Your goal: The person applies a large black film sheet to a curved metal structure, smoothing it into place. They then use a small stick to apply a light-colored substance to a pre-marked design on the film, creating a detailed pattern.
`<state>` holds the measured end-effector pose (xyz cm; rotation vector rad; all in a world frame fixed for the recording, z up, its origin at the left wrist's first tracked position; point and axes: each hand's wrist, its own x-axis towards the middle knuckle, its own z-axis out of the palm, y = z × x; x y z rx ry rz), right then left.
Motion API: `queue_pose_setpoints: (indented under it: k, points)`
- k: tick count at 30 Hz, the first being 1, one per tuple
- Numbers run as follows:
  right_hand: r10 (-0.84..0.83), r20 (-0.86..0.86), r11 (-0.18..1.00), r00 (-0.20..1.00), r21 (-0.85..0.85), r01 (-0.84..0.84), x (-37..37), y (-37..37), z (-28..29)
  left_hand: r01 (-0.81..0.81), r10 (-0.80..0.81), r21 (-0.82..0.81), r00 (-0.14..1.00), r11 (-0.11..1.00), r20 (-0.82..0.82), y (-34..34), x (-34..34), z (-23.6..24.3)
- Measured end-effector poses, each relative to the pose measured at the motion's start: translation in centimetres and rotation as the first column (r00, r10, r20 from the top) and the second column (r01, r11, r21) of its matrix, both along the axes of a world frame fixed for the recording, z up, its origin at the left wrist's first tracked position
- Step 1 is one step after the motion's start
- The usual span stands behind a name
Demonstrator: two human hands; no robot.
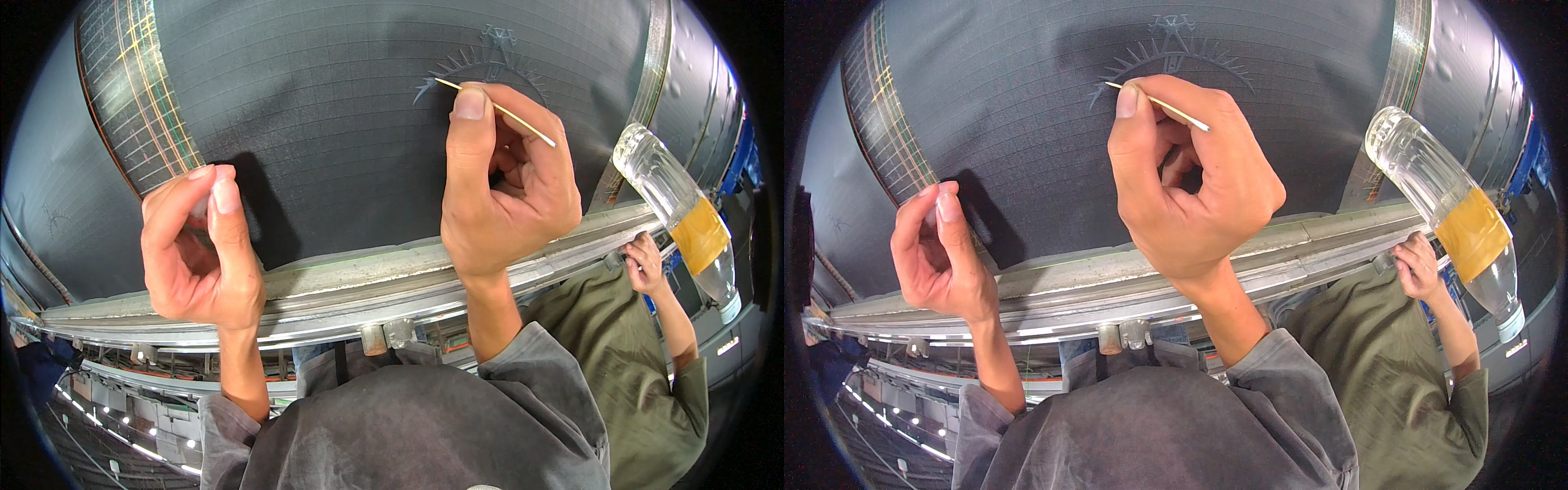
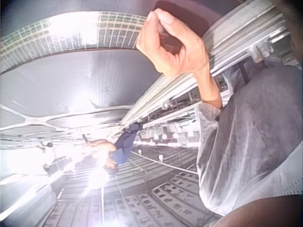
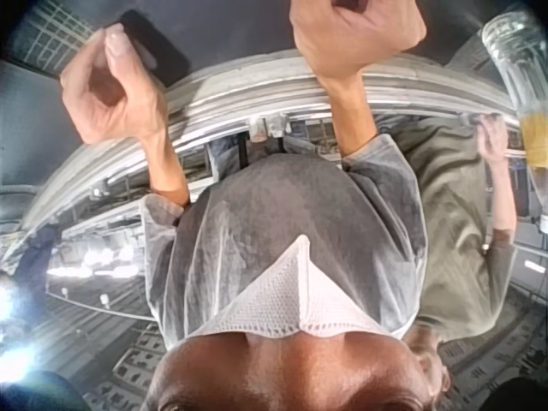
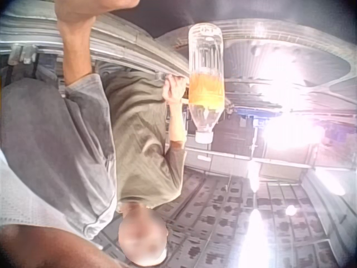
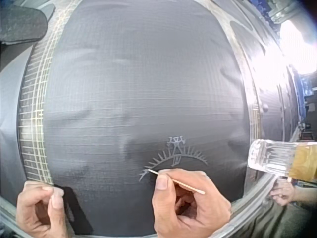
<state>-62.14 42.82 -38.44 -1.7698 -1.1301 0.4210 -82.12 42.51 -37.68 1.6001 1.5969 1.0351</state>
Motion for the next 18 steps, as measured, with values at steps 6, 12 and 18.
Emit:
queue_pose_setpoints:
  k: [6, 12, 18]
  points:
    - [0.001, 0.008, 1.000, 1.000, -0.003, -0.001, -0.16, -0.09, -0.03, 0.008, -0.008, -0.005, 1.000, 1.000, -0.011, -0.07, -0.14, 0.06]
    - [0.016, -0.002, 1.000, 1.000, -0.011, -0.016, -0.25, -0.14, 0.10, 0.004, -0.004, -0.004, 1.000, 1.000, -0.008, -0.05, -0.14, 0.07]
    - [0.012, -0.027, 0.999, 1.000, -0.047, -0.013, -0.24, -0.01, 0.48, -0.008, 0.008, -0.007, 1.000, 1.000, -0.005, -0.20, -0.26, -0.18]
